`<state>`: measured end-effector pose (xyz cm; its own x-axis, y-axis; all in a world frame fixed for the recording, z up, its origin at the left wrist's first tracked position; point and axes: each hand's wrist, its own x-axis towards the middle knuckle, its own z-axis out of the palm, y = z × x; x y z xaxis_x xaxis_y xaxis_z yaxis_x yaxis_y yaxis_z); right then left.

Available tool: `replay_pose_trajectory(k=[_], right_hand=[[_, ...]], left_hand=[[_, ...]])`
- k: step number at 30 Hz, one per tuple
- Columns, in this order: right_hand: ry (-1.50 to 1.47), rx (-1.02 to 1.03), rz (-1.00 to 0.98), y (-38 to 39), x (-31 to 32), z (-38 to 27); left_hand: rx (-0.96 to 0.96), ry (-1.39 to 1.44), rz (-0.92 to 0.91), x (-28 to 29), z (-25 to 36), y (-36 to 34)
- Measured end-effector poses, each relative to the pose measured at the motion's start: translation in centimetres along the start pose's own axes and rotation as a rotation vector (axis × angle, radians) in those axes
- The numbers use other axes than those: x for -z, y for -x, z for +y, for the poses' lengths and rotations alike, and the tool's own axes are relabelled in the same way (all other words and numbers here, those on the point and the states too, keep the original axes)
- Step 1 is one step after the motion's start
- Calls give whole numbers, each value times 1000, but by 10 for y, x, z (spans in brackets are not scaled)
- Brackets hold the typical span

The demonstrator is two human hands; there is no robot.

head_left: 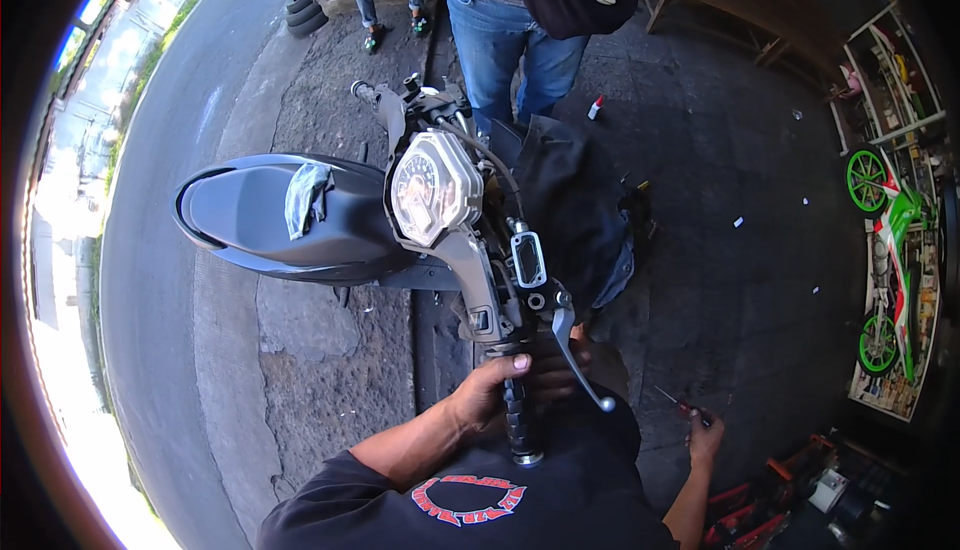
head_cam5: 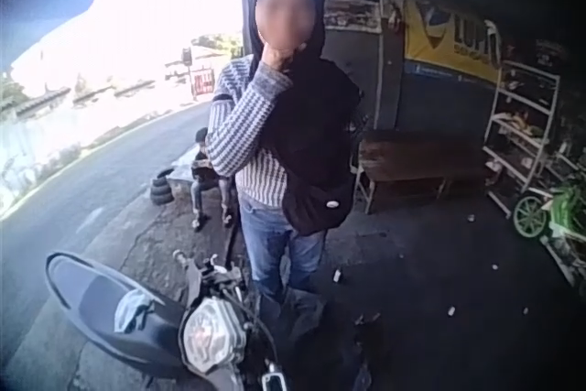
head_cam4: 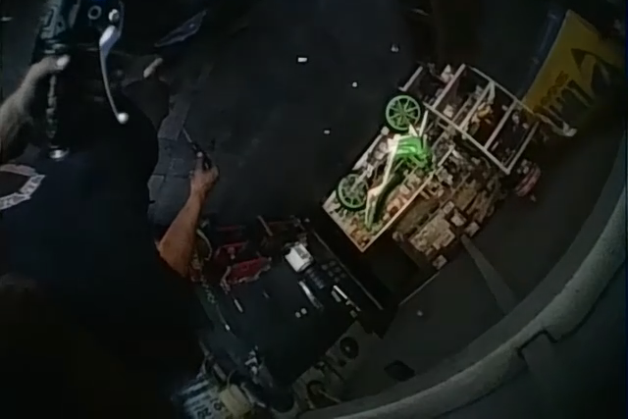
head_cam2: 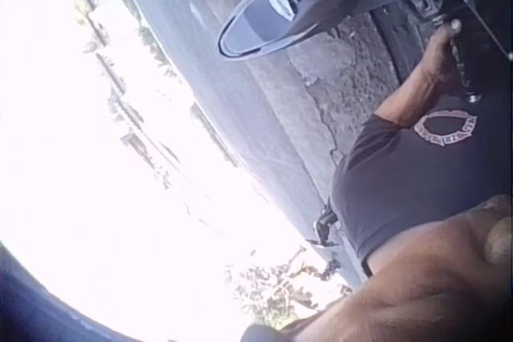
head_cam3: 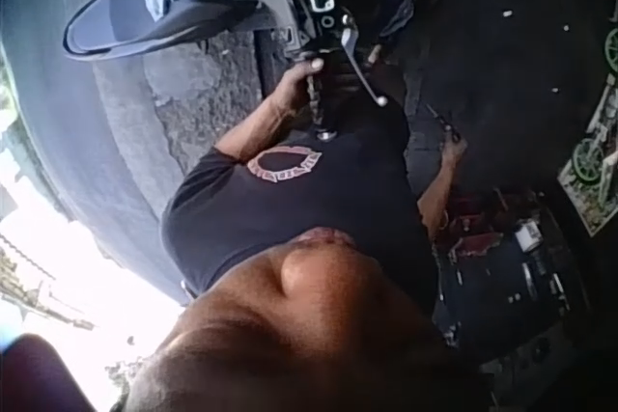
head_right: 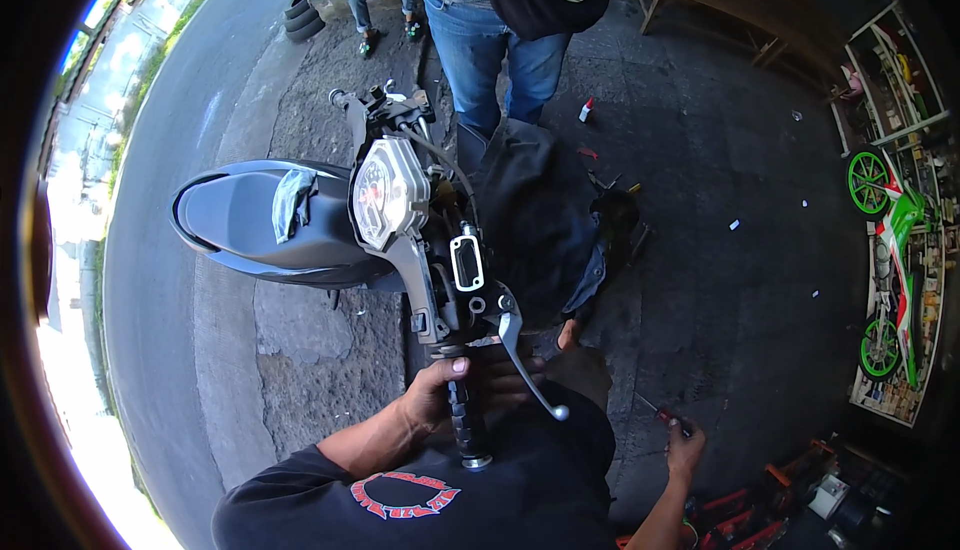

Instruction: Repairing and replacing components on the handlebar assembly of a motorcycle, including the brake lever.

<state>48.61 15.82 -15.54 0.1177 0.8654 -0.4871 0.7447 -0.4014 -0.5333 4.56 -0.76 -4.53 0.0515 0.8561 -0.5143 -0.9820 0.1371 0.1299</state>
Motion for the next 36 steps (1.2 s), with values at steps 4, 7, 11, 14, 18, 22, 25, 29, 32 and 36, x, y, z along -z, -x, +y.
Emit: replay_pose_trajectory(k=[4,7,11,14,18,22,25,29,32,36], right_hand=[[2,9,-11,-4,-1,-17],[22,15,-10,-5,-2,-25],[48,77,5,-5,-4,-28],[54,73,5,-3,-5,-27],[88,26,13,0,-6,-28],[57,2,-7,3,-9,-33],[71,-1,-13,5,-12,-36],[33,43,-5,8,-16,-39],[39,42,-15,9,-16,-40],[57,20,-1,11,-15,-38]], left_hand=[[-6,-18,-46,-5,3,0],[-17,-23,-33,-1,2,-1],[-17,-24,-7,3,-2,-2],[-26,-24,-11,2,-2,-2],[-30,-17,-18,-2,3,-2],[-13,-8,-94,-6,6,-3],[-18,3,-113,-8,5,-4],[-62,37,-71,-7,1,-4],[-54,45,-60,-6,-1,-4],[-60,6,-38,-6,-1,-5]])
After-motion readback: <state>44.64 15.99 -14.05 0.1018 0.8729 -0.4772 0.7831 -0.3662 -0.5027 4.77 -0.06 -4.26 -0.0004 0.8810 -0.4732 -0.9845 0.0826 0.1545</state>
